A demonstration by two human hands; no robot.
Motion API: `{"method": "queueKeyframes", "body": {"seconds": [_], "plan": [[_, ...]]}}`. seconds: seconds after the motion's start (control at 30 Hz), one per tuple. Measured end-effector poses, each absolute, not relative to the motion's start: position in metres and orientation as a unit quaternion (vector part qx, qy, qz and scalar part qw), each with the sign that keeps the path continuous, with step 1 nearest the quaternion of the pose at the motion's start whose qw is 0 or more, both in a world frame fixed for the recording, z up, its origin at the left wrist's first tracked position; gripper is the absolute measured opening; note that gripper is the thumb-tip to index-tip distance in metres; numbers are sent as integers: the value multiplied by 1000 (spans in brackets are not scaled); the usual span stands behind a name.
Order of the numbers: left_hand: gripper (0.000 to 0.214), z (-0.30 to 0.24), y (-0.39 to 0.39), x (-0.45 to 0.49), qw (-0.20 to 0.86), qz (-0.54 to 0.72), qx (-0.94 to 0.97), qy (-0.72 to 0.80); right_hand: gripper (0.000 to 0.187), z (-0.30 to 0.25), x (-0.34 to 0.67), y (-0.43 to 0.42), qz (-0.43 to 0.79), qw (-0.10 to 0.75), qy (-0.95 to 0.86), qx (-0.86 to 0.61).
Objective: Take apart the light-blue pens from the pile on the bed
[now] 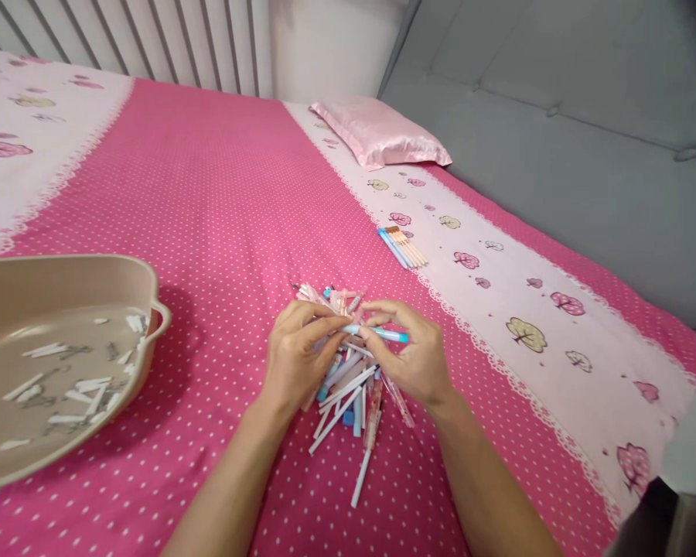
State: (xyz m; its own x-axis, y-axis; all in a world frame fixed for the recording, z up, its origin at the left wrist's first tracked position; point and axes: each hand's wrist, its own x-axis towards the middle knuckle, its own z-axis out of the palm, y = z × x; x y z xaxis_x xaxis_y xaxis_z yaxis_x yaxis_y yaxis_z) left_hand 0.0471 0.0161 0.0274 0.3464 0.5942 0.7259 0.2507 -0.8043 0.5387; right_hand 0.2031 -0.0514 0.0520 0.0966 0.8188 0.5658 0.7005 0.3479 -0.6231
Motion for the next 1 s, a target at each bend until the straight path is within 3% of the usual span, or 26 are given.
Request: {"method": "queueKeyframes", "body": {"seconds": [0.3,0.53,1.0], "plan": [[13,26,16,47,166,502,808,259,19,51,204,-51,87,469,-661,-580],[11,26,17,47,159,512,801,266,43,54,204,-49,28,474,-684,-554],[12,27,17,46,159,511,802,265,26,55,201,-47,-31,461,-705,-539]]}}
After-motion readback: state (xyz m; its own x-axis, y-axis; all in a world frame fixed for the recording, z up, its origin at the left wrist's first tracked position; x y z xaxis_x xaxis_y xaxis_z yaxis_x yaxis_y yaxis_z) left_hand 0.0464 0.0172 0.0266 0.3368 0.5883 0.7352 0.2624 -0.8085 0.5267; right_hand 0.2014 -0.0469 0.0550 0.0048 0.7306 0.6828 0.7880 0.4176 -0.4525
